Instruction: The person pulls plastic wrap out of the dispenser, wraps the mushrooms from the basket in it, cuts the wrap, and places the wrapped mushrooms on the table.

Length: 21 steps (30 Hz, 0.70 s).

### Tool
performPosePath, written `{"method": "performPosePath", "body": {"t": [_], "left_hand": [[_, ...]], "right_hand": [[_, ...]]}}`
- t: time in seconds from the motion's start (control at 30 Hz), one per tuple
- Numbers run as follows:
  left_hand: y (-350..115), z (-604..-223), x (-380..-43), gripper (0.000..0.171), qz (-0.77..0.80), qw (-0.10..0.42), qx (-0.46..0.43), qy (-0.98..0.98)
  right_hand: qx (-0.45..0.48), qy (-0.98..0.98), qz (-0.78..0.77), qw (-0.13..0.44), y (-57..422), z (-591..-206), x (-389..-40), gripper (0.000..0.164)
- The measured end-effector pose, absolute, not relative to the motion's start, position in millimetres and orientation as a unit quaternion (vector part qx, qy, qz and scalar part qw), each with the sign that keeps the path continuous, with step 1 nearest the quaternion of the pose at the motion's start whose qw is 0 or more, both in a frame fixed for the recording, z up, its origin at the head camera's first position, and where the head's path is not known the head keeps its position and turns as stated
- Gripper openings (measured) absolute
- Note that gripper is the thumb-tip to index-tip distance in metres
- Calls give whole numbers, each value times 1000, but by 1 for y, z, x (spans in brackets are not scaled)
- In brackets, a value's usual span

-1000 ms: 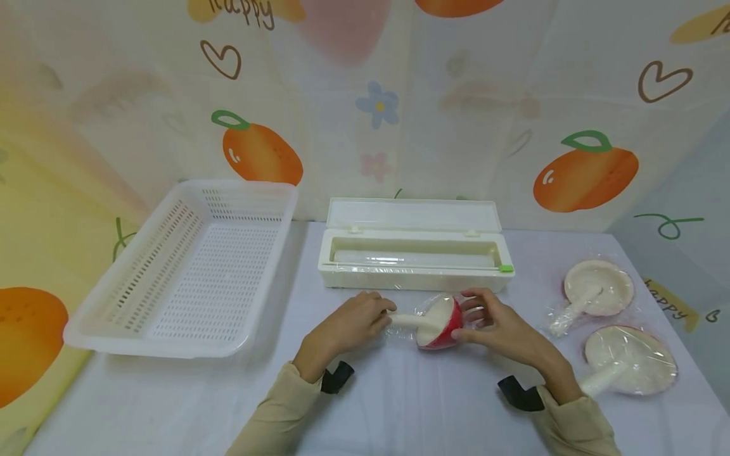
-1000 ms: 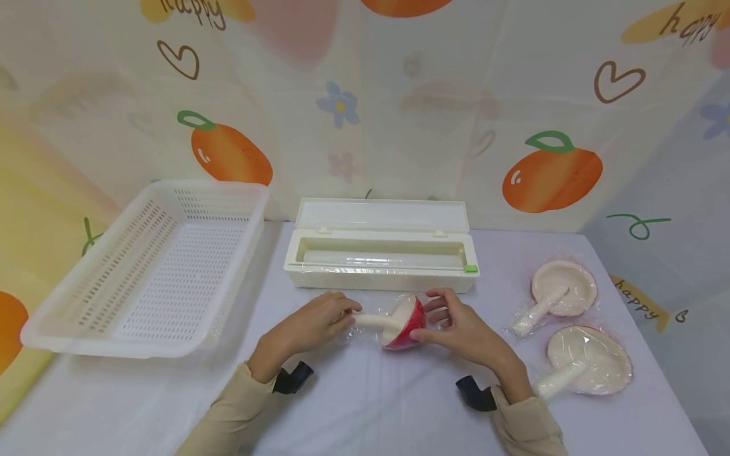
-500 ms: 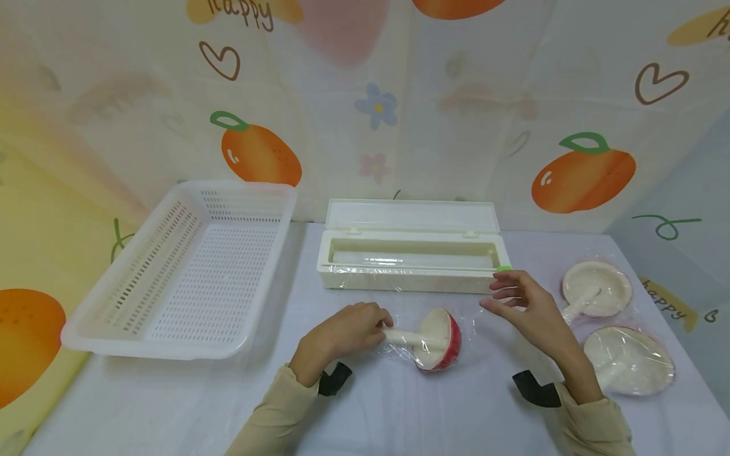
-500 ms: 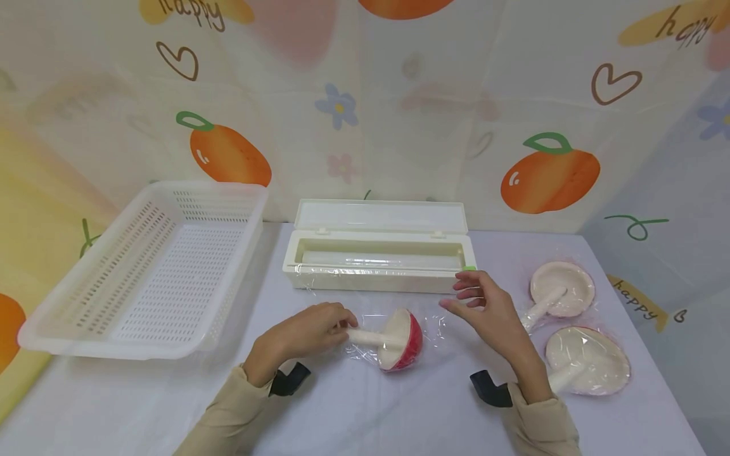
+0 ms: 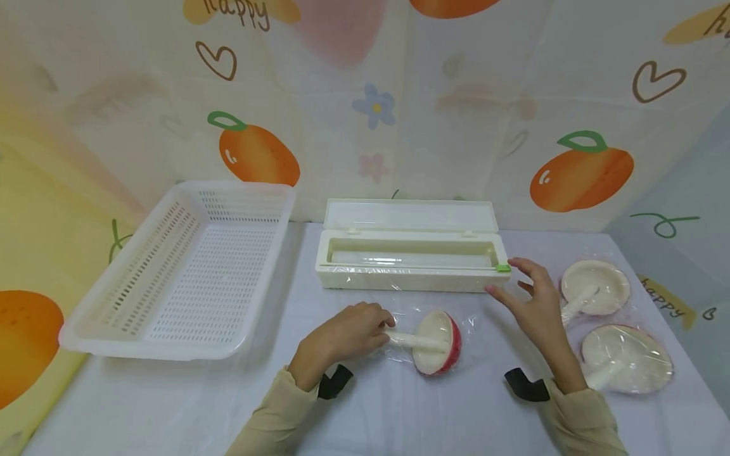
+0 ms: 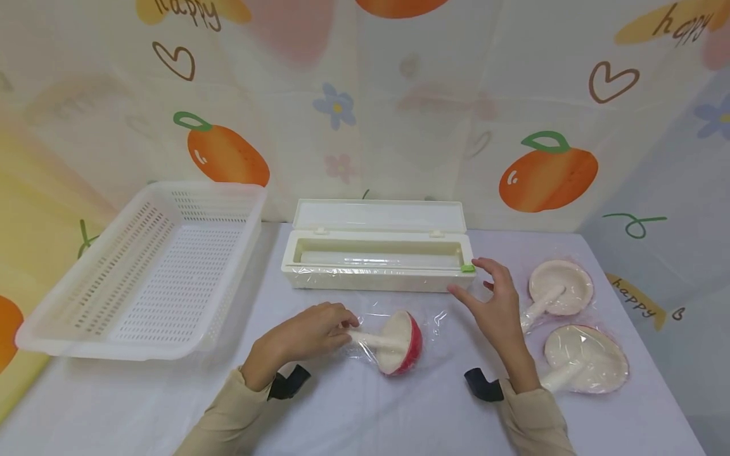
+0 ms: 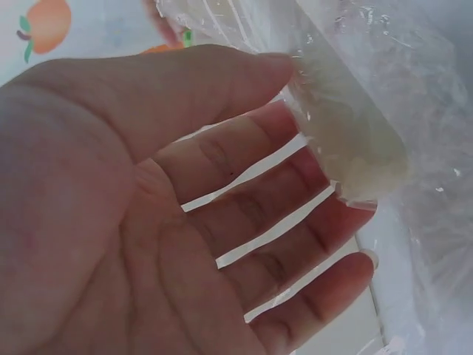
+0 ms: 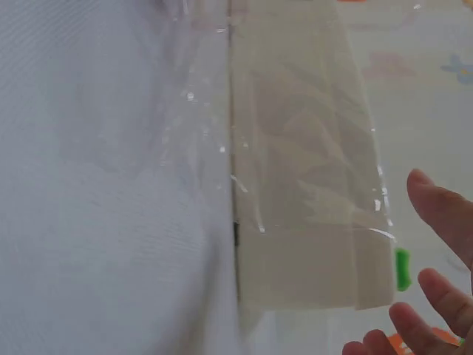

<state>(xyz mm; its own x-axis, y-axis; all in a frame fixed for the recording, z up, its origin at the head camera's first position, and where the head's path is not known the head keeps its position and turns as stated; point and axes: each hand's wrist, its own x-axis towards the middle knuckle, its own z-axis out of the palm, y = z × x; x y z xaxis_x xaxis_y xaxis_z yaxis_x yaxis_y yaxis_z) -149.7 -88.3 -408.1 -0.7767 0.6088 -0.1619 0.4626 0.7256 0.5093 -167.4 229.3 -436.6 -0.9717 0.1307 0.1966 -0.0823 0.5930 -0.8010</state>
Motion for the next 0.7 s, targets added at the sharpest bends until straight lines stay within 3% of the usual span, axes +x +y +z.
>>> {"method": "performPosePath", "body": {"t": [0.17,0.3,0.7], "left_hand": [[-88,-405,-148,28,231,162,297,913],[-87,-404,-148,28,238,151,295,913],[-74,-395,-163,29,272,89,341,896]], "right_hand": [[-29,-862,500,73,230,-443,-172,82],[-33,-844,532,55,229,-447,-176,82],[-70,-828,549,93,224,-458,-180,78]]}}
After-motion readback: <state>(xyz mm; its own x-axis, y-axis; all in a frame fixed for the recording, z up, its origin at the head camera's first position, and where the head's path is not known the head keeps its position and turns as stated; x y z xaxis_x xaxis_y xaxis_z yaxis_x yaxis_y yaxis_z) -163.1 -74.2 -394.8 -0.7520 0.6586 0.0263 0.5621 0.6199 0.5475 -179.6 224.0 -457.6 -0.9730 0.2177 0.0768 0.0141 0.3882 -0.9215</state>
